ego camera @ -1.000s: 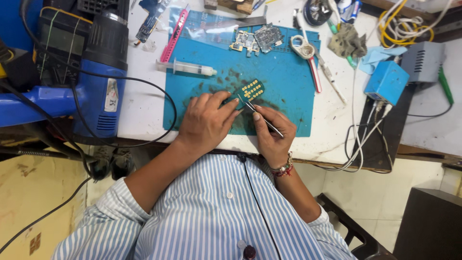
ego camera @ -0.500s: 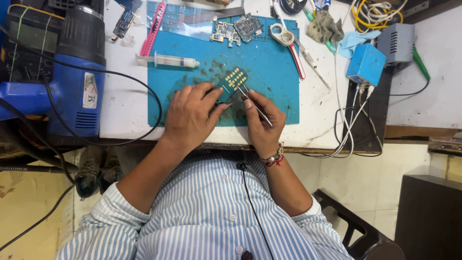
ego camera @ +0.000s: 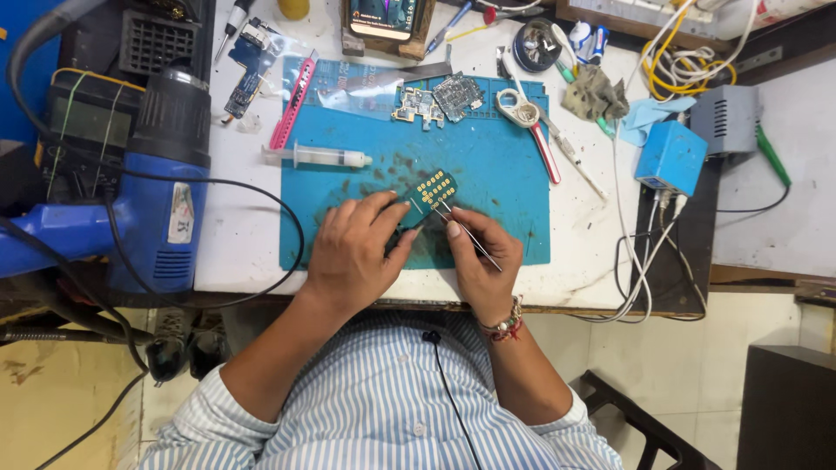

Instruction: The person uses a soldering iron to work on a small green circuit board placed on a blue mat. They hold the board steady with their left hand while applying the soldering iron with their right hand to various points on the board. The workspace is cluttered with tools including a heat gun, pliers, and other electronic components.

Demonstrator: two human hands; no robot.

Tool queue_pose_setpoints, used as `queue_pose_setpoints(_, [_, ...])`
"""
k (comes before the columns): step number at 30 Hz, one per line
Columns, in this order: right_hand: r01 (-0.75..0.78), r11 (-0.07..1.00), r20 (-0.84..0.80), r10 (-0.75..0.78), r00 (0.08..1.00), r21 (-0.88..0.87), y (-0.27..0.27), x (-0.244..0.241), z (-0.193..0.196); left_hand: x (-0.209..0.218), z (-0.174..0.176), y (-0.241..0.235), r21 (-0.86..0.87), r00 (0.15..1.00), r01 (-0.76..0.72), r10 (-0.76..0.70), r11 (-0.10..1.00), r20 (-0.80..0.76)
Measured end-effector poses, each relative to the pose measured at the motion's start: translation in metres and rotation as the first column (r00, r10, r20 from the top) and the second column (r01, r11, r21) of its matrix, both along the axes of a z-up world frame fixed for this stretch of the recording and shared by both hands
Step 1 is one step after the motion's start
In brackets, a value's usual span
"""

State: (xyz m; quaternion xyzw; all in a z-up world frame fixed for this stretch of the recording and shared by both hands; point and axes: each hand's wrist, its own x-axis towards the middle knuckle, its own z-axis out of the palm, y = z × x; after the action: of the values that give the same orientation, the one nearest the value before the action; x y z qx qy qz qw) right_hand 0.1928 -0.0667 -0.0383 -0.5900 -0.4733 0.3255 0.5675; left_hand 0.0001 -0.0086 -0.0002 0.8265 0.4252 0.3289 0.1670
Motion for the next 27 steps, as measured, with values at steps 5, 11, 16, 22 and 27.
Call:
queue_pose_setpoints(5, [0.008,1.000,-0.082,-0.010,0.997,-0.030,-0.003,0.002,-0.002,0.001,0.000,0.002,-0.018,1.000,0.013,-0.014,1.000,-0.028])
queue_pose_setpoints(11, [0.021,0.998,-0.102,-0.028,0.994,-0.061,-0.006,0.005,-0.006,0.001,0.000,0.005,-0.021,0.999,0.017,-0.018,1.000,-0.045])
queue_pose_setpoints(16, [0.006,0.997,-0.099,-0.014,0.995,-0.082,-0.007,0.005,-0.003,0.001,0.000,0.006,-0.027,0.997,0.025,-0.027,0.999,-0.070])
queue_pose_setpoints(22, [-0.041,0.995,-0.071,0.034,0.997,-0.096,-0.005,0.002,0.005,0.000,0.000,0.008,-0.041,0.997,0.037,-0.040,0.998,-0.064])
queue_pose_setpoints(27, [-0.062,0.993,0.040,0.066,0.997,-0.101,-0.001,0.003,0.011,-0.001,0.000,0.008,-0.051,0.996,0.050,-0.054,0.997,-0.072])
